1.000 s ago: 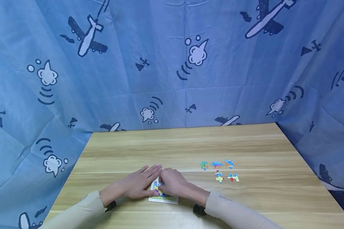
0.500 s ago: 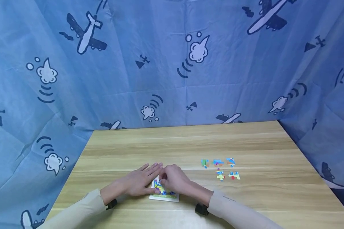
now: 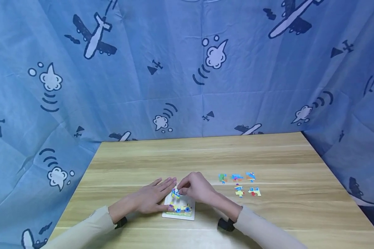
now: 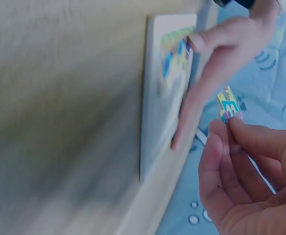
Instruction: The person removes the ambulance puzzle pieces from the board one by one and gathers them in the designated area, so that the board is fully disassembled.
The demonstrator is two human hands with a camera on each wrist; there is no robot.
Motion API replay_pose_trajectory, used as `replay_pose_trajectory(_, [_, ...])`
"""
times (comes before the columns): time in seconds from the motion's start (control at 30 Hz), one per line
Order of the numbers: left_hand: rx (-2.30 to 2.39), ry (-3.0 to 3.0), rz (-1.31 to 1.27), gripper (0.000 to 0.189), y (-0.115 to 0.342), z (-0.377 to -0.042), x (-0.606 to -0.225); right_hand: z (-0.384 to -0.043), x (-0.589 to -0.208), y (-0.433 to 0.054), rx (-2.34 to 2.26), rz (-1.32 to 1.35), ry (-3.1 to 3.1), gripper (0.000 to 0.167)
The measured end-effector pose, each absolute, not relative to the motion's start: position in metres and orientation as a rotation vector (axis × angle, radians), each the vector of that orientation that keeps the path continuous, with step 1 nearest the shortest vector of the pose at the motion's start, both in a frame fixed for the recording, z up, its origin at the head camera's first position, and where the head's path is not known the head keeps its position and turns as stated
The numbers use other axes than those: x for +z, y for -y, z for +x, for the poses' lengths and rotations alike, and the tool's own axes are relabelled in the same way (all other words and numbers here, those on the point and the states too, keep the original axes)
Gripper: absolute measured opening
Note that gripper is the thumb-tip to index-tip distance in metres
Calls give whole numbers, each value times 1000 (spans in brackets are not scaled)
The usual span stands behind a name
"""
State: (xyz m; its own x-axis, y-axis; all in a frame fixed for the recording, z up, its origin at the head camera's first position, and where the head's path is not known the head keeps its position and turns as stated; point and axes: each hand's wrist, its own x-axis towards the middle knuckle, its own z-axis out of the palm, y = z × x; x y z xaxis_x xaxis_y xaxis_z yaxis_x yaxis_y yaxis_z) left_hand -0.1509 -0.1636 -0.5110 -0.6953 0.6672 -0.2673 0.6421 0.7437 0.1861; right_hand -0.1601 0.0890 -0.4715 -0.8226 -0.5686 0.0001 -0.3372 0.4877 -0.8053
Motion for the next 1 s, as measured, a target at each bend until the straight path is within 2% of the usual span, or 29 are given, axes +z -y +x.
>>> replay_pose_trajectory(0.43, [71, -2642, 1016, 99, 163, -150, -512, -170, -454, -141, -1252, -707, -2578, 9])
replay_pose_trajectory(1.0, [87, -2643, 1026, 99, 163, -148, -510, -177, -461, -219, -1135, -531, -2614, 13])
